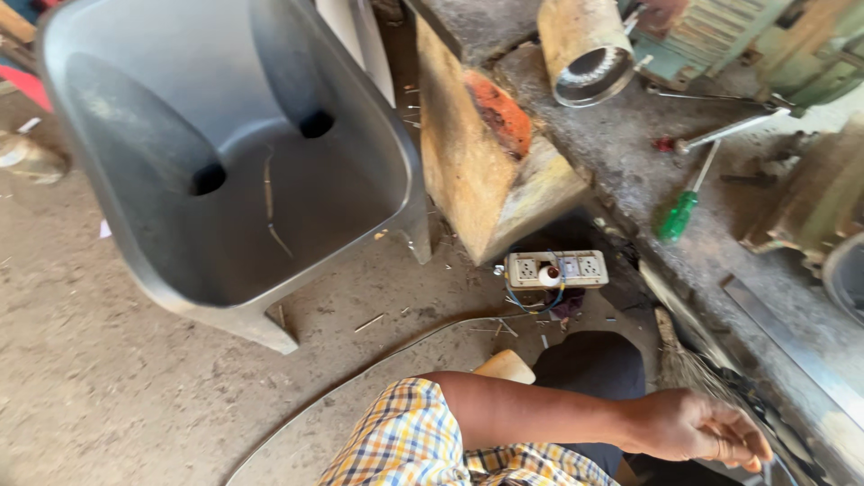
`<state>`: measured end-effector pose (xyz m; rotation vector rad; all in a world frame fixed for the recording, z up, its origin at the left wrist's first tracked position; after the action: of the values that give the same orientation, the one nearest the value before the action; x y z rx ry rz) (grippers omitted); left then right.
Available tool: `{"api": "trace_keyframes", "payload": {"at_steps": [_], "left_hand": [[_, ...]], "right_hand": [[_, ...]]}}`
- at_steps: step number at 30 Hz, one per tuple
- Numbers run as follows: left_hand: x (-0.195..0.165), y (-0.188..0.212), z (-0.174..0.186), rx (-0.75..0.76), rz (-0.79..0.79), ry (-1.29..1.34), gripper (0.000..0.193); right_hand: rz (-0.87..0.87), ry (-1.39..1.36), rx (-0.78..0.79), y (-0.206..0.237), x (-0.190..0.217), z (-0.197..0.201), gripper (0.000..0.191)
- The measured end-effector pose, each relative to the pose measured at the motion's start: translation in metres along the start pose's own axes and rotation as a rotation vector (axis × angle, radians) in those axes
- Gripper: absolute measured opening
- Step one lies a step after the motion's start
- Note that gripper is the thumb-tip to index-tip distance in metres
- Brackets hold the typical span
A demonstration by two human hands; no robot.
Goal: The person sits at a workbench and cuts strips of white insulating sheet with scissors, then folds and shapes each strip by hand. The person inserts the finished strips into the slots of an electric motor stator housing on the bench, repeating the cut-fold-insert cycle for successive liners.
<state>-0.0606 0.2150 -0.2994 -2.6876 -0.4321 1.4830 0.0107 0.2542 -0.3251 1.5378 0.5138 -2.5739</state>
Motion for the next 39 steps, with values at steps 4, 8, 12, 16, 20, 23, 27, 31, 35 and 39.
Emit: {"api": "trace_keyframes", "payload": {"at_steps": [4,8,12,16,20,23,27,31,35,39], "left_hand": [[-0.038,0.034,-0.019,-0.023,-0.178,-0.238,0.032],[-0.093,0.073,-0.038,-0.167,-0.255,-0.607,0.019],[-0.131,0.094,-0.054,-0.187,-0.172,-0.524,0.021],[-0.140,0.097,-0.055,-0.186,-0.040,-0.403,0.019],[-0.138,0.097,-0.051,-0.221,0.079,-0.297,0.016],[-0.149,0.103,-0.052,-0.224,-0.340,-0.580,0.014],[-0.159,0.111,-0.057,-0.183,-0.418,-0.609,0.014],[-0.163,0.112,-0.058,-0.162,-0.417,-0.595,0.014],[-0.162,0.112,-0.058,-0.178,-0.410,-0.619,0.013],[-0.160,0.113,-0.057,-0.179,-0.372,-0.611,0.011]], "right_hand": [[0.152,-0.276,-0.033,0.008,-0.038,0.007,0.031],[0.066,-2.279,-0.126,0.037,-0.168,-0.038,0.025],[0.004,-2.606,-0.207,0.076,-0.187,-0.039,0.010],[0.040,-2.410,-0.282,0.088,-0.195,-0.004,0.016],[0.066,-2.386,-0.265,0.087,-0.207,0.021,0.017],[-0.068,-2.664,0.087,0.090,-0.201,0.016,0.026],[0.018,-2.627,-0.072,0.096,-0.197,0.006,0.019],[0.044,-2.645,-0.059,0.097,-0.197,0.008,0.017],[0.054,-2.588,-0.074,0.095,-0.199,0.013,0.017],[0.057,-2.576,-0.076,0.096,-0.198,0.013,0.013]]}}
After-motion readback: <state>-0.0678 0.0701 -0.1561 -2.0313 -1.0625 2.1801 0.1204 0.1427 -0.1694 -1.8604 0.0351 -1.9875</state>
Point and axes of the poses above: each hand's wrist, its own y-axis away from the middle knuckle, its own z-axis out of the back of the hand, x = y × z, the point moved 2 cm from there along -y, towards the middle knuckle, and after that the axes turned 15 degrees about -x, right-handed, at the moved point
